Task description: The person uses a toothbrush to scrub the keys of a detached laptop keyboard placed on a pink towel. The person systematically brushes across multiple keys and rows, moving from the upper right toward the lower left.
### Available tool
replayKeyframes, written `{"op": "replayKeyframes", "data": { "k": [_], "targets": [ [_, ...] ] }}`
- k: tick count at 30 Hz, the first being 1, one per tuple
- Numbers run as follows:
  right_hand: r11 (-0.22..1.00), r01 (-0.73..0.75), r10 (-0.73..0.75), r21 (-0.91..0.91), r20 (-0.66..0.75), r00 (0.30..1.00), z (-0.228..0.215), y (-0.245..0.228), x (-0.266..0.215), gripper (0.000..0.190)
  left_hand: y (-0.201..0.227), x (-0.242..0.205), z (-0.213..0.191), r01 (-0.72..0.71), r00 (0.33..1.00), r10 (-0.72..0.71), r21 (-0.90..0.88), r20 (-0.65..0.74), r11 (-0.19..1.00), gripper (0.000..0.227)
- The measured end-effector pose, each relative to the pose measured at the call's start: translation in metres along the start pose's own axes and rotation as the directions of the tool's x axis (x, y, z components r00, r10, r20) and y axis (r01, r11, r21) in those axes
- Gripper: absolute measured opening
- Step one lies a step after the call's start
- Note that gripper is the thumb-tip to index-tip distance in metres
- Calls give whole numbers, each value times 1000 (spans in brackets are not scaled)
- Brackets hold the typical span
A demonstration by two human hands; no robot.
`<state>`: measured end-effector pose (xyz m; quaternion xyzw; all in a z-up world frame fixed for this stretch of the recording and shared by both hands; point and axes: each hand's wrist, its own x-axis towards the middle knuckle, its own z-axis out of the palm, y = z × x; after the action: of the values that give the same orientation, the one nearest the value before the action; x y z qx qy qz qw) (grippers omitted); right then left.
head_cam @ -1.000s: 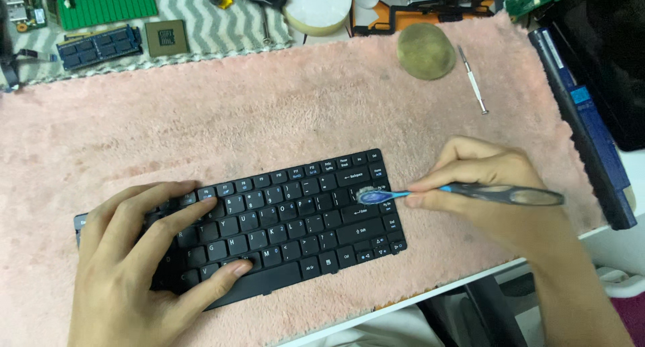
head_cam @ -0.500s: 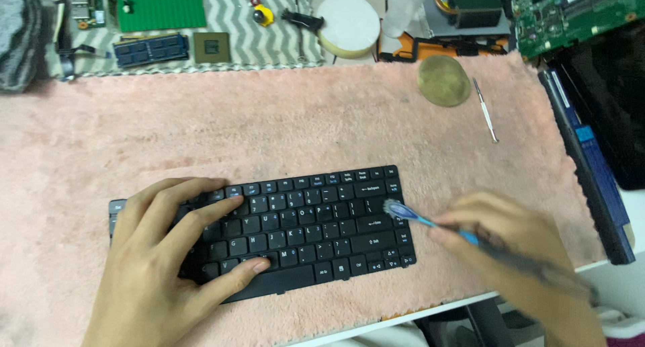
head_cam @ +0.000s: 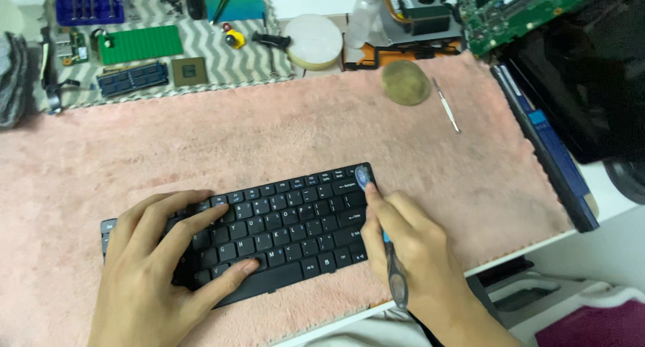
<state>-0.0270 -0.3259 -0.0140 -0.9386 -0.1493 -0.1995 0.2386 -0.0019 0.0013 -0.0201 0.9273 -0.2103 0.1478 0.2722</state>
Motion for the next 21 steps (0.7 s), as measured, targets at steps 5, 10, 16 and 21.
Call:
{"op": "replayKeyframes", "data": {
  "k": [5,10,16,21],
  "targets": [
    [996,-60,56,70,69,996,-17,-8,-22,40,2,0,0,25,1000,-25,10,6,1000,70],
    [990,-44,44,132,4,999,-15,-14,-10,22,3,-1,-2,13,1000,-13,3,9,1000,69],
    [987,-133,128,85,58,990,-23,-24,-33,33,4,-1,-2,30,999,-30,6,15,1000,68],
    [987,-81,80,138,16,997,-20,-23,-25,28,5,-2,-2,31,999,-31,-1,14,1000,67]
  ]
}}
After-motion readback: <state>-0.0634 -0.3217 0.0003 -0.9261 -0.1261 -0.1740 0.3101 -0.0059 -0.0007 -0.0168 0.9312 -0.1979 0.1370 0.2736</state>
